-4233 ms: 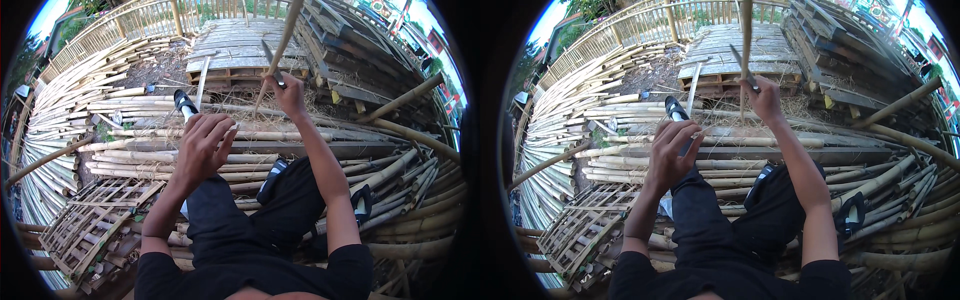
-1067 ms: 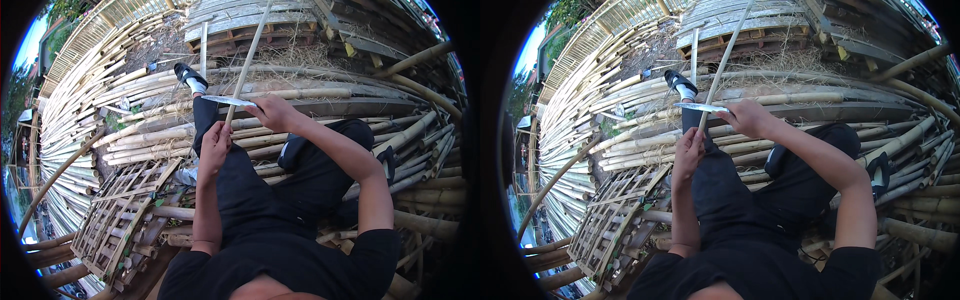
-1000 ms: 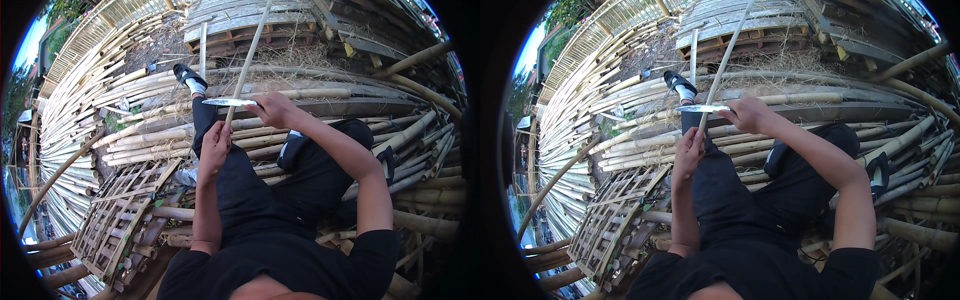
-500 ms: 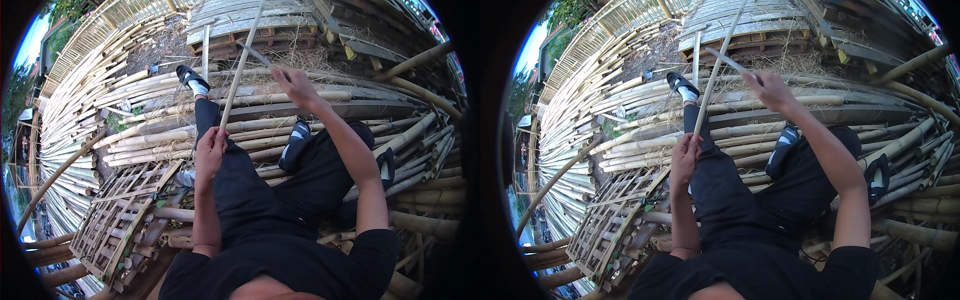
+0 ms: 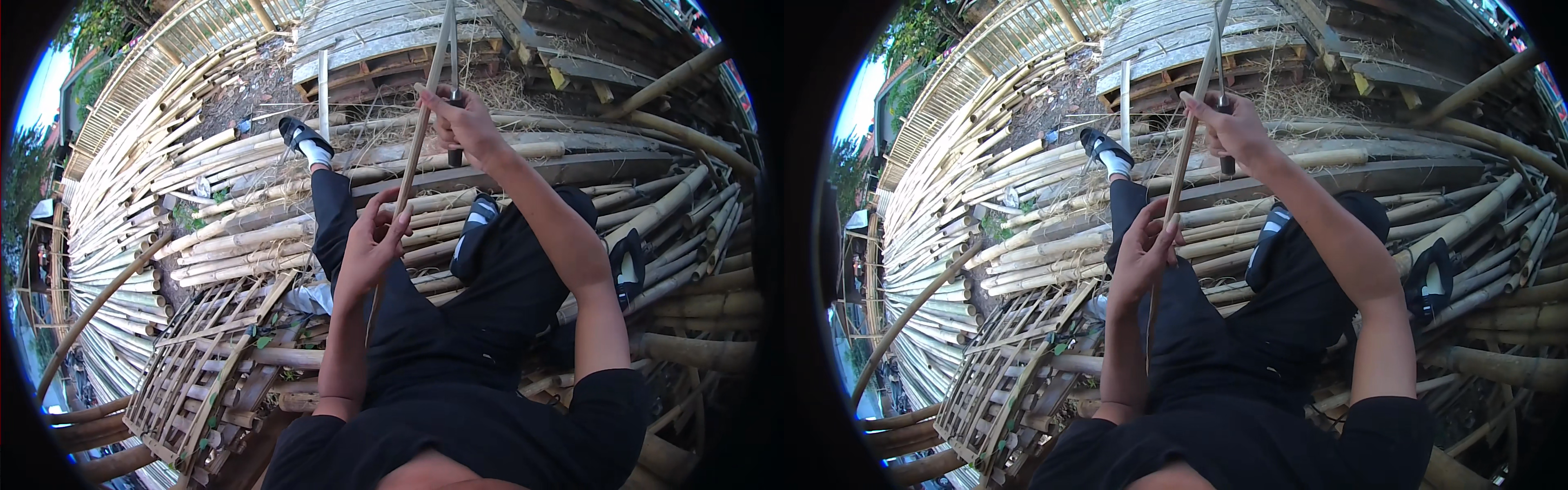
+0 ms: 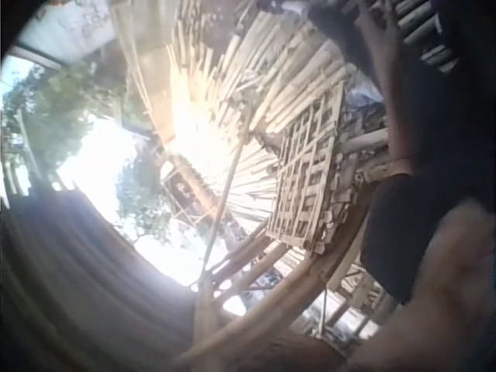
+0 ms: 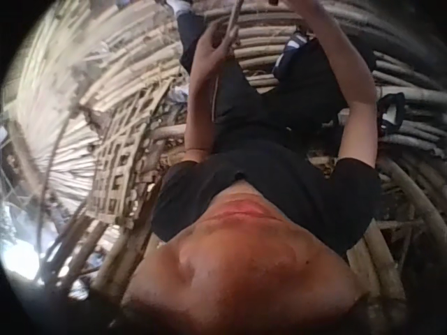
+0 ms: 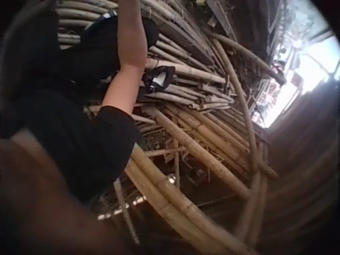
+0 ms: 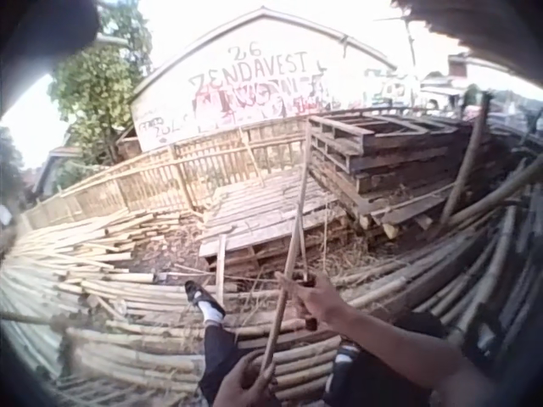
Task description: The person shaves a thin strip of bamboo using a knife, pulling the blade along the length of the strip while holding it by hand.
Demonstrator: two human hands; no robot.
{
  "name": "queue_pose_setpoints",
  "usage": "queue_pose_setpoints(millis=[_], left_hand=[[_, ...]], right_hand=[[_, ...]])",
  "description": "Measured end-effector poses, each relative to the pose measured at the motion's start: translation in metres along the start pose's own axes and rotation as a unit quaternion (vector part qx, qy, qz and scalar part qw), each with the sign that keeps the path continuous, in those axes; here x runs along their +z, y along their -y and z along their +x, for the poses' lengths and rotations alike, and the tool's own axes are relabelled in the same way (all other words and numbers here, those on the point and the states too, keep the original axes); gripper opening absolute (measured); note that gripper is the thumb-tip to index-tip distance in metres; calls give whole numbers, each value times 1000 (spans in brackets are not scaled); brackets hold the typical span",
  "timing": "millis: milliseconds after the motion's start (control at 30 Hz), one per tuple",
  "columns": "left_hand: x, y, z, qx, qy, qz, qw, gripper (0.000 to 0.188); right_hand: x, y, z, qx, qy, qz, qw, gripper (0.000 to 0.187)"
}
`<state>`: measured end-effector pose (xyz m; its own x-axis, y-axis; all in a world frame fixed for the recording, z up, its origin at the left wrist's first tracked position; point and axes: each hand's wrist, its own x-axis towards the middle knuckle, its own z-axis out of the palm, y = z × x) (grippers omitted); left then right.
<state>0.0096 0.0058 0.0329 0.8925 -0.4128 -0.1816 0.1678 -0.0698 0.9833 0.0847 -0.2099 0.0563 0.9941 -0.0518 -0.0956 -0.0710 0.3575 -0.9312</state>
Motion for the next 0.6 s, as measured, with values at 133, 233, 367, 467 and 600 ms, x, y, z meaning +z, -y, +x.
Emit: queue_pose_setpoints(millis=[133, 233, 367, 467, 600], left_hand=[[-9, 1, -17, -67, 45, 2, 997, 25], [-12, 6, -15, -60, 33, 20, 997, 25], [-10, 7, -8, -6, -9, 71, 997, 27], [-13, 9, -3, 21, -41, 62, 997, 27], [-20, 7, 6, 23, -36, 29, 999, 25]], right_hand=[[-14, 13, 4, -36, -30, 22, 999, 26], [-17, 15, 6, -39, -39, 15, 998, 26], [-18, 4, 8, -62, -65, -210, 973, 41], [1, -8, -2, -137, -40, -390, 910, 51], [16, -22, -24, -168, 54, -479, 860, 45]])
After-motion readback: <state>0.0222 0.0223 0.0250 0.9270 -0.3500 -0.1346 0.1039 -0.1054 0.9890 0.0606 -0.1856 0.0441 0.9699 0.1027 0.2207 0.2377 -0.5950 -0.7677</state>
